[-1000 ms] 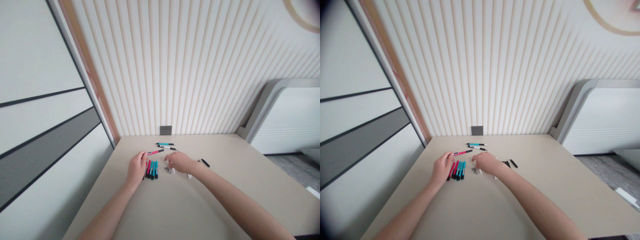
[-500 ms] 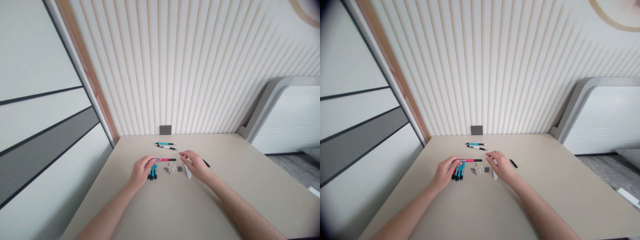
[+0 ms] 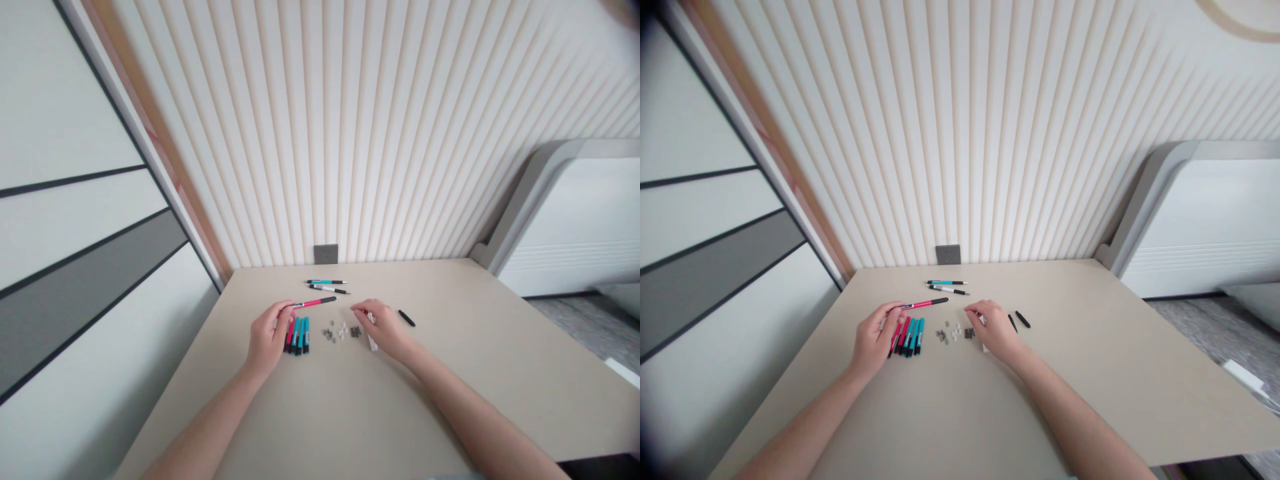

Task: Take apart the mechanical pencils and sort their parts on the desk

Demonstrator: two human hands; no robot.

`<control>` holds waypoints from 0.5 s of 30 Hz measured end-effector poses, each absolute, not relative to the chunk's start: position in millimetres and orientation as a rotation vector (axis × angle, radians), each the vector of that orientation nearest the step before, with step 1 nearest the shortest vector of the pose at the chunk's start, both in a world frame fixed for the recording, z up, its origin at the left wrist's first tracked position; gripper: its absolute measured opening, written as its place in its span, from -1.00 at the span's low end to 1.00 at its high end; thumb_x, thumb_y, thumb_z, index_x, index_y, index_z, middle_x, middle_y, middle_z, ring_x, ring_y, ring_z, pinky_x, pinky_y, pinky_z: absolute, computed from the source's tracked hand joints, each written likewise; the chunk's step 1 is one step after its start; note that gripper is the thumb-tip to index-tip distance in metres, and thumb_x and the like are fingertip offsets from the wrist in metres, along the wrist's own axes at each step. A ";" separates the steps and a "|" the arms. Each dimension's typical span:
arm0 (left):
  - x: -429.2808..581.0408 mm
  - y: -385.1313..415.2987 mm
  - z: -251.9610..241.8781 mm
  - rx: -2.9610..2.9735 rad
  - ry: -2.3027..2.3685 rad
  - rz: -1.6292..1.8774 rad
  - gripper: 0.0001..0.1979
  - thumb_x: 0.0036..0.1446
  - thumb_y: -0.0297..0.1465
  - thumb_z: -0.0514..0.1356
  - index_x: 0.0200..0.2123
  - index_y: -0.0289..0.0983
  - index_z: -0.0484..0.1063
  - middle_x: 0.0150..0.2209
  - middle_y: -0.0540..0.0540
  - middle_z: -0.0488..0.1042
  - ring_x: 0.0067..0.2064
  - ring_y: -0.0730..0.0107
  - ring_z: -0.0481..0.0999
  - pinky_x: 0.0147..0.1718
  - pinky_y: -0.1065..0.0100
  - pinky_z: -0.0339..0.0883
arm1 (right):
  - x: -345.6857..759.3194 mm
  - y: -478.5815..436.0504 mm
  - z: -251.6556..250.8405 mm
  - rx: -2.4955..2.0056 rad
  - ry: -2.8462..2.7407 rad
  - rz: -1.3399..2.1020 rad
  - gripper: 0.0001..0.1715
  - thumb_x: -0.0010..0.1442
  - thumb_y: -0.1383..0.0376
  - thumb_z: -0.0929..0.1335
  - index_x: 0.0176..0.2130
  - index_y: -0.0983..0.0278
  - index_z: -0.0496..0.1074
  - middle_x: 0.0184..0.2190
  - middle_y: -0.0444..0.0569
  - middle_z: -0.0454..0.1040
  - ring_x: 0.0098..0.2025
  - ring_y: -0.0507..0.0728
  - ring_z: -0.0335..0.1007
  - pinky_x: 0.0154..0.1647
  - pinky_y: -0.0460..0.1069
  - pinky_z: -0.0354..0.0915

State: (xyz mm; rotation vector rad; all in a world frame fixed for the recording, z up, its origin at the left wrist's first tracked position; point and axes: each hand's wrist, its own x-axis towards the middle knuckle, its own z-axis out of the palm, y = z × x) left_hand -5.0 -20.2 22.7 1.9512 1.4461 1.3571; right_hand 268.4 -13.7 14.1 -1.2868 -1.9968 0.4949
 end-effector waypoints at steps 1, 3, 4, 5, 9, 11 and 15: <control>-6.0 -19.5 23.4 1.940 1.463 1.370 -0.72 0.30 -0.24 0.04 -0.13 -0.26 0.46 -0.35 -0.05 0.56 -0.33 0.35 0.55 -0.30 0.40 0.42 | 266.1 -11.1 13.3 -1.296 -2.034 0.485 -0.72 0.32 0.27 0.24 -0.15 0.25 0.52 -0.24 0.01 0.56 -0.18 0.13 0.42 -0.10 0.01 0.28; -7.3 -18.3 23.6 1.941 1.477 1.384 -0.71 0.30 -0.23 0.04 -0.14 -0.26 0.45 -0.36 -0.05 0.56 -0.34 0.35 0.55 -0.30 0.39 0.42 | 259.1 -6.2 13.2 -1.285 -2.133 0.468 -0.75 0.30 0.30 0.27 -0.16 0.24 0.54 -0.23 -0.01 0.56 -0.15 0.13 0.41 -0.05 0.01 0.25; -7.7 -17.9 23.4 1.950 1.478 1.383 -0.71 0.29 -0.23 0.04 -0.13 -0.26 0.45 -0.36 -0.06 0.56 -0.33 0.35 0.55 -0.30 0.39 0.42 | 254.6 -3.7 14.1 -1.273 -2.189 0.462 -0.76 0.29 0.31 0.28 -0.17 0.23 0.54 -0.21 -0.01 0.56 -0.13 0.13 0.41 -0.02 0.01 0.23; -7.9 -17.6 23.1 1.962 1.477 1.376 -0.71 0.29 -0.23 0.03 -0.13 -0.26 0.45 -0.36 -0.06 0.56 -0.32 0.34 0.55 -0.30 0.39 0.42 | 250.0 -1.2 15.5 -1.266 -2.246 0.457 -0.76 0.29 0.32 0.29 -0.16 0.23 0.55 -0.20 -0.02 0.56 -0.10 0.14 0.40 0.00 0.01 0.21; -8.0 -17.4 23.0 2.007 1.461 1.338 -0.70 0.30 -0.23 0.02 -0.13 -0.26 0.46 -0.35 -0.07 0.57 -0.30 0.32 0.57 -0.27 0.37 0.43 | 233.7 8.9 23.4 -1.328 -2.413 0.426 -0.78 0.27 0.30 0.31 -0.16 0.19 0.56 -0.18 -0.02 0.56 -0.04 0.17 0.38 -0.01 0.02 0.17; -8.0 -17.4 23.9 2.024 1.464 1.342 -0.70 0.30 -0.23 0.02 -0.14 -0.26 0.46 -0.36 -0.07 0.57 -0.31 0.32 0.57 -0.27 0.38 0.42 | 228.4 13.0 26.0 -1.368 -2.453 0.409 -0.79 0.26 0.30 0.32 -0.18 0.19 0.56 -0.18 -0.03 0.57 -0.05 0.17 0.39 -0.02 0.02 0.16; -8.1 -17.2 25.1 2.041 1.493 1.360 -0.70 0.29 -0.23 0.03 -0.16 -0.26 0.47 -0.37 -0.06 0.56 -0.33 0.34 0.56 -0.27 0.38 0.41 | 223.5 16.3 26.8 -1.384 -2.489 0.418 -0.78 0.24 0.34 0.31 -0.22 0.17 0.57 -0.20 -0.07 0.58 -0.10 0.16 0.43 -0.05 0.01 0.15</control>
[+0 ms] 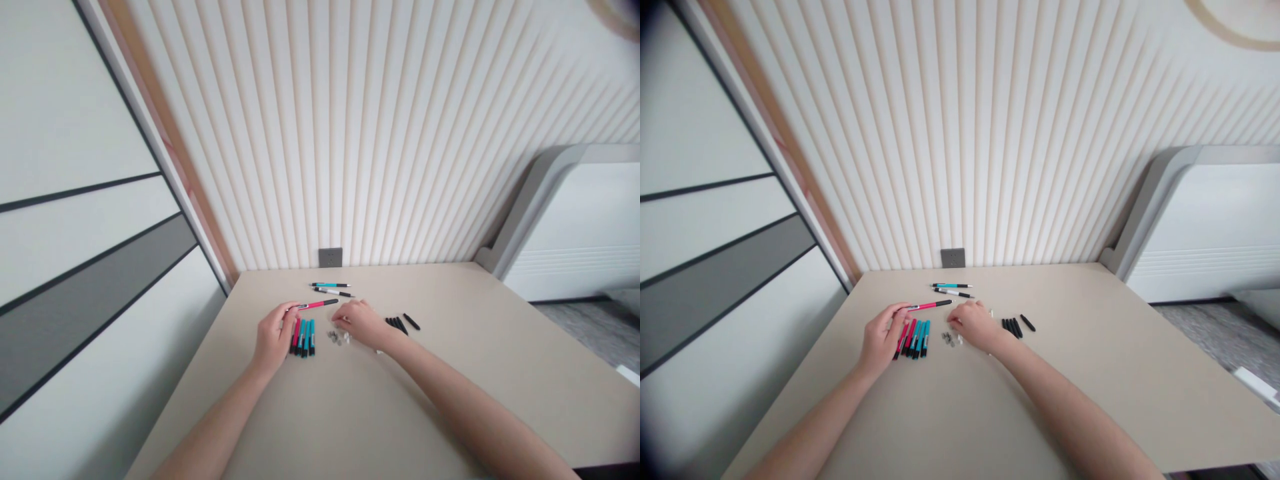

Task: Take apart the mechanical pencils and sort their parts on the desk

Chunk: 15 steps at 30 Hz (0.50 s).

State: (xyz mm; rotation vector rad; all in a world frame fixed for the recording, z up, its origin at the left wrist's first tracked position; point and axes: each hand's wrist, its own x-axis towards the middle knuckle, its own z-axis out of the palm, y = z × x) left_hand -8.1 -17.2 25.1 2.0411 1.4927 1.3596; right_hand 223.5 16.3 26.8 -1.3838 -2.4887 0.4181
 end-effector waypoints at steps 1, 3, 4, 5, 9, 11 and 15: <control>-8.1 -17.2 25.1 2.039 1.491 1.356 -0.70 0.29 -0.23 0.03 -0.15 -0.26 0.47 -0.37 -0.06 0.56 -0.33 0.34 0.56 -0.26 0.38 0.41 | 223.2 16.1 26.7 -1.380 -2.489 0.426 -0.77 0.24 0.34 0.31 -0.23 0.16 0.57 -0.21 -0.07 0.59 -0.11 0.16 0.43 -0.05 0.01 0.16; -8.2 -17.3 24.7 2.033 1.480 1.341 -0.70 0.29 -0.23 0.02 -0.15 -0.26 0.46 -0.36 -0.06 0.56 -0.32 0.33 0.56 -0.26 0.37 0.41 | 223.4 15.0 26.6 -1.367 -2.485 0.447 -0.77 0.23 0.35 0.30 -0.24 0.16 0.57 -0.24 -0.08 0.59 -0.14 0.15 0.44 -0.07 0.00 0.16; -8.2 -17.4 24.4 2.030 1.475 1.332 -0.70 0.30 -0.23 0.01 -0.14 -0.25 0.46 -0.36 -0.06 0.56 -0.32 0.33 0.55 -0.26 0.37 0.41 | 223.6 14.3 26.5 -1.358 -2.486 0.460 -0.76 0.23 0.35 0.30 -0.25 0.16 0.57 -0.25 -0.09 0.59 -0.14 0.15 0.45 -0.07 0.00 0.16; -8.2 -17.5 24.1 2.029 1.472 1.325 -0.70 0.30 -0.23 0.01 -0.14 -0.25 0.46 -0.36 -0.07 0.56 -0.31 0.32 0.55 -0.26 0.37 0.41 | 223.9 13.7 26.4 -1.348 -2.487 0.473 -0.76 0.22 0.35 0.30 -0.26 0.15 0.57 -0.25 -0.10 0.60 -0.15 0.15 0.45 -0.07 0.00 0.17; -8.0 -17.5 23.3 2.032 1.466 1.312 -0.70 0.30 -0.23 0.01 -0.14 -0.25 0.45 -0.35 -0.07 0.56 -0.29 0.32 0.55 -0.24 0.36 0.40 | 224.0 12.8 24.7 -1.317 -2.500 0.521 -0.77 0.23 0.34 0.30 -0.25 0.15 0.57 -0.25 -0.11 0.60 -0.14 0.15 0.45 -0.06 0.00 0.17; -8.0 -17.2 23.0 2.034 1.466 1.310 -0.70 0.30 -0.23 0.01 -0.14 -0.25 0.45 -0.35 -0.07 0.56 -0.29 0.32 0.55 -0.23 0.36 0.40 | 223.7 12.8 24.8 -1.314 -2.509 0.536 -0.77 0.23 0.33 0.31 -0.25 0.15 0.57 -0.24 -0.11 0.60 -0.13 0.15 0.45 -0.06 0.00 0.16; -8.7 -15.9 22.3 2.035 1.476 1.311 -0.70 0.30 -0.22 0.01 -0.14 -0.25 0.46 -0.35 -0.06 0.56 -0.30 0.31 0.56 -0.25 0.37 0.40 | 224.9 8.1 32.8 -1.275 -2.502 0.520 -0.78 0.23 0.34 0.31 -0.25 0.17 0.57 -0.23 -0.10 0.59 -0.14 0.14 0.45 -0.06 0.00 0.18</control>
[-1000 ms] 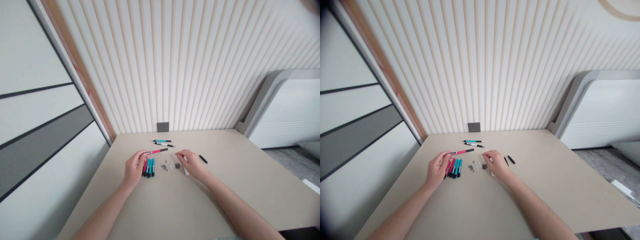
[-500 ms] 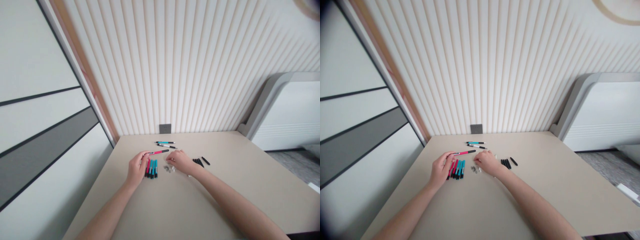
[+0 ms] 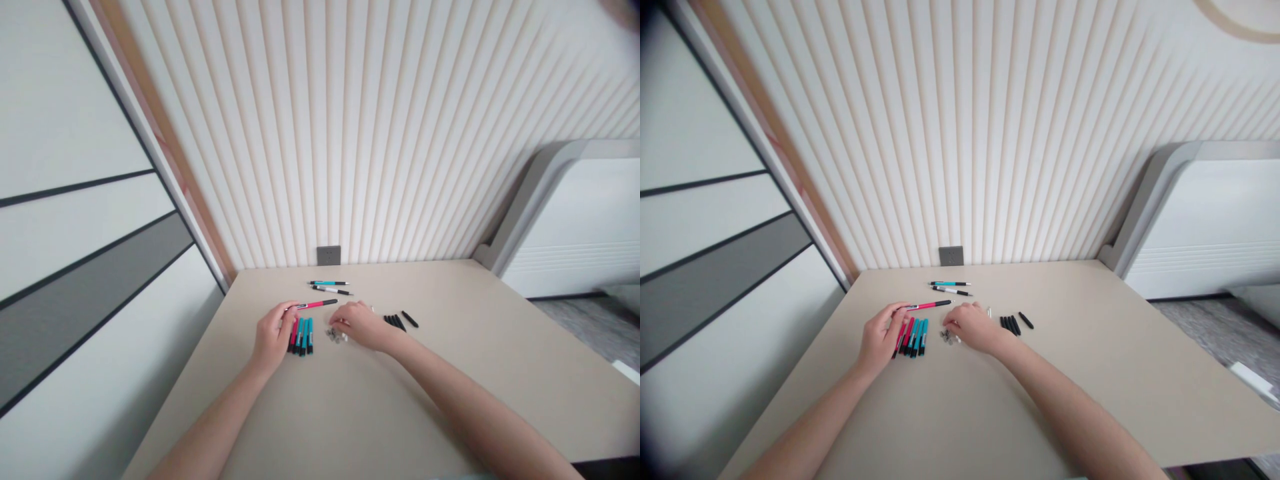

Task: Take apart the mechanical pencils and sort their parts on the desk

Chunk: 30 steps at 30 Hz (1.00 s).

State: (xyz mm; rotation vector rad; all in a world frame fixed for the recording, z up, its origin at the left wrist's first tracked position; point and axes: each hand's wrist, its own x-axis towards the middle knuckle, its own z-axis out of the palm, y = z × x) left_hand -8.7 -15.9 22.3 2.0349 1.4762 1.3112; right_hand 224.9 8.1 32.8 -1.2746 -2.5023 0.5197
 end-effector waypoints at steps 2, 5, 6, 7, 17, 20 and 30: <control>-9.2 -15.2 21.9 2.027 1.478 1.312 -0.70 0.30 -0.22 0.02 -0.14 -0.25 0.46 -0.35 -0.06 0.57 -0.30 0.30 0.57 -0.26 0.37 0.41 | 228.4 2.0 39.8 -1.224 -2.483 0.513 -0.78 0.25 0.34 0.30 -0.26 0.20 0.56 -0.26 -0.07 0.59 -0.18 0.13 0.45 -0.09 -0.01 0.21; -8.9 -15.6 21.1 2.001 1.453 1.304 -0.70 0.29 -0.22 0.03 -0.14 -0.25 0.48 -0.34 -0.07 0.59 -0.28 0.28 0.58 -0.25 0.36 0.42 | 238.9 -10.3 47.5 -1.129 -2.339 0.513 -0.73 0.31 0.29 0.25 -0.22 0.23 0.54 -0.28 -0.03 0.56 -0.20 0.12 0.44 -0.10 -0.01 0.26; -8.3 -16.3 20.7 1.992 1.426 1.291 -0.70 0.29 -0.23 0.04 -0.14 -0.26 0.48 -0.33 -0.08 0.59 -0.27 0.28 0.59 -0.24 0.35 0.43 | 243.6 -14.2 48.3 -1.115 -2.257 0.490 -0.71 0.33 0.27 0.23 -0.19 0.23 0.53 -0.27 -0.01 0.55 -0.18 0.13 0.42 -0.09 0.00 0.27; -7.4 -17.3 20.1 1.985 1.390 1.271 -0.71 0.29 -0.23 0.05 -0.13 -0.25 0.49 -0.31 -0.09 0.60 -0.26 0.28 0.59 -0.23 0.35 0.43 | 248.7 -17.8 48.0 -1.111 -2.175 0.455 -0.70 0.35 0.25 0.21 -0.16 0.23 0.51 -0.24 0.01 0.54 -0.15 0.14 0.41 -0.07 0.02 0.27; -0.1 -22.3 10.3 2.200 1.133 1.055 -0.72 0.32 -0.30 0.06 -0.04 -0.23 0.49 -0.37 -0.05 0.57 -0.34 0.39 0.54 -0.28 0.41 0.40 | 270.9 -30.9 23.2 -1.109 -2.225 0.577 -0.58 0.41 0.22 0.13 -0.30 0.25 0.47 -0.39 -0.04 0.49 -0.31 0.09 0.36 -0.18 -0.01 0.23; -3.4 -18.5 8.9 2.334 1.099 1.058 -0.73 0.32 -0.31 0.08 0.01 -0.21 0.45 -0.21 -0.08 0.57 -0.21 0.36 0.54 -0.19 0.37 0.39 | 271.6 -30.4 20.3 -1.155 -2.225 0.516 -0.57 0.41 0.23 0.13 -0.41 0.25 0.39 -0.46 -0.07 0.44 -0.36 0.09 0.32 -0.24 -0.02 0.20; -3.8 -13.2 12.5 2.592 1.100 1.062 -0.80 0.30 -0.30 0.12 -0.14 -0.24 0.49 -0.31 -0.08 0.56 -0.26 0.35 0.50 -0.25 0.34 0.36 | 275.8 -27.4 16.7 -1.203 -2.196 0.455 -0.58 0.41 0.27 0.12 -0.44 0.23 0.33 -0.47 -0.09 0.40 -0.35 0.10 0.30 -0.24 -0.02 0.17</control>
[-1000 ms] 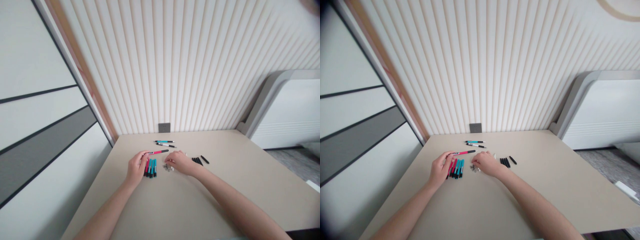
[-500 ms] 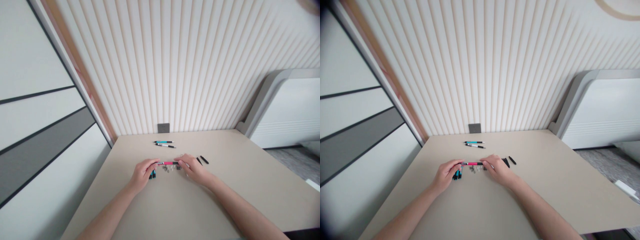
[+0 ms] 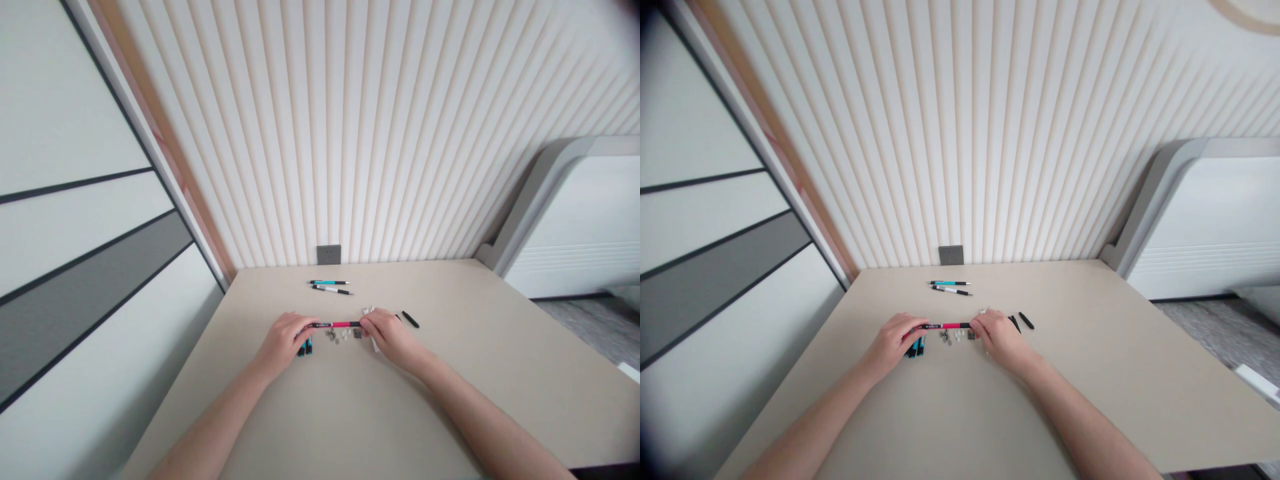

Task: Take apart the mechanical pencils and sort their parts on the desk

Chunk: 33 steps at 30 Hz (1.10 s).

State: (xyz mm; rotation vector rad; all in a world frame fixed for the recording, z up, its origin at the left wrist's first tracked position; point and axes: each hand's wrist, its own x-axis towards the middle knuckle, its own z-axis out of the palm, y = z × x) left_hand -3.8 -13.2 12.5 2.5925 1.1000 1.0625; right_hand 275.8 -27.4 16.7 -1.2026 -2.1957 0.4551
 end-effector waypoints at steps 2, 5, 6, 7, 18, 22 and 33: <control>-3.4 -13.2 13.5 2.635 1.052 1.074 -0.81 0.30 -0.32 0.12 -0.15 -0.24 0.49 -0.33 -0.07 0.56 -0.29 0.36 0.49 -0.27 0.34 0.35 | 275.7 -27.6 17.0 -1.210 -2.178 0.460 -0.57 0.41 0.26 0.11 -0.44 0.24 0.33 -0.48 -0.08 0.40 -0.35 0.10 0.30 -0.25 -0.02 0.17; -4.8 -13.3 14.4 2.692 0.987 1.127 -0.84 0.30 -0.36 0.12 -0.16 -0.26 0.48 -0.35 -0.07 0.55 -0.31 0.38 0.48 -0.26 0.33 0.33 | 275.8 -28.4 18.2 -1.205 -2.160 0.515 -0.55 0.41 0.23 0.11 -0.44 0.24 0.33 -0.48 -0.08 0.40 -0.36 0.09 0.31 -0.27 -0.03 0.17; -5.6 -13.4 14.5 2.711 0.972 1.146 -0.85 0.30 -0.37 0.13 -0.16 -0.27 0.47 -0.35 -0.07 0.55 -0.32 0.38 0.48 -0.26 0.32 0.33 | 275.7 -28.8 18.6 -1.205 -2.152 0.543 -0.54 0.41 0.22 0.10 -0.45 0.24 0.33 -0.47 -0.08 0.40 -0.36 0.09 0.31 -0.28 -0.03 0.17; -6.3 -13.4 14.6 2.729 0.962 1.159 -0.86 0.29 -0.39 0.14 -0.15 -0.27 0.46 -0.35 -0.06 0.55 -0.32 0.38 0.48 -0.26 0.32 0.32 | 275.5 -29.2 18.8 -1.208 -2.143 0.570 -0.53 0.42 0.20 0.10 -0.44 0.24 0.34 -0.47 -0.07 0.40 -0.37 0.09 0.31 -0.29 -0.03 0.17; -9.4 -11.9 11.5 2.705 0.963 1.201 -0.84 0.29 -0.42 0.14 -0.08 -0.23 0.44 -0.31 -0.06 0.56 -0.30 0.39 0.49 -0.27 0.33 0.34 | 275.0 -29.1 17.0 -1.262 -2.098 0.734 -0.51 0.41 0.15 0.10 -0.44 0.25 0.36 -0.48 -0.09 0.41 -0.40 0.07 0.31 -0.33 -0.06 0.15; -9.0 -11.8 10.2 2.652 1.029 1.189 -0.83 0.30 -0.38 0.13 -0.09 -0.23 0.45 -0.32 -0.07 0.55 -0.29 0.38 0.50 -0.28 0.34 0.36 | 275.1 -29.7 17.0 -1.256 -2.034 0.797 -0.48 0.40 0.11 0.12 -0.48 0.27 0.34 -0.52 -0.13 0.38 -0.43 0.04 0.28 -0.36 -0.08 0.14; -9.6 -9.6 9.4 2.661 1.048 1.148 -0.81 0.31 -0.36 0.11 -0.11 -0.26 0.49 -0.33 -0.10 0.56 -0.30 0.35 0.49 -0.27 0.33 0.35 | 273.0 -30.0 15.5 -1.268 -1.972 0.805 -0.45 0.37 0.06 0.14 -0.51 0.27 0.33 -0.55 -0.13 0.37 -0.47 0.03 0.26 -0.41 -0.09 0.13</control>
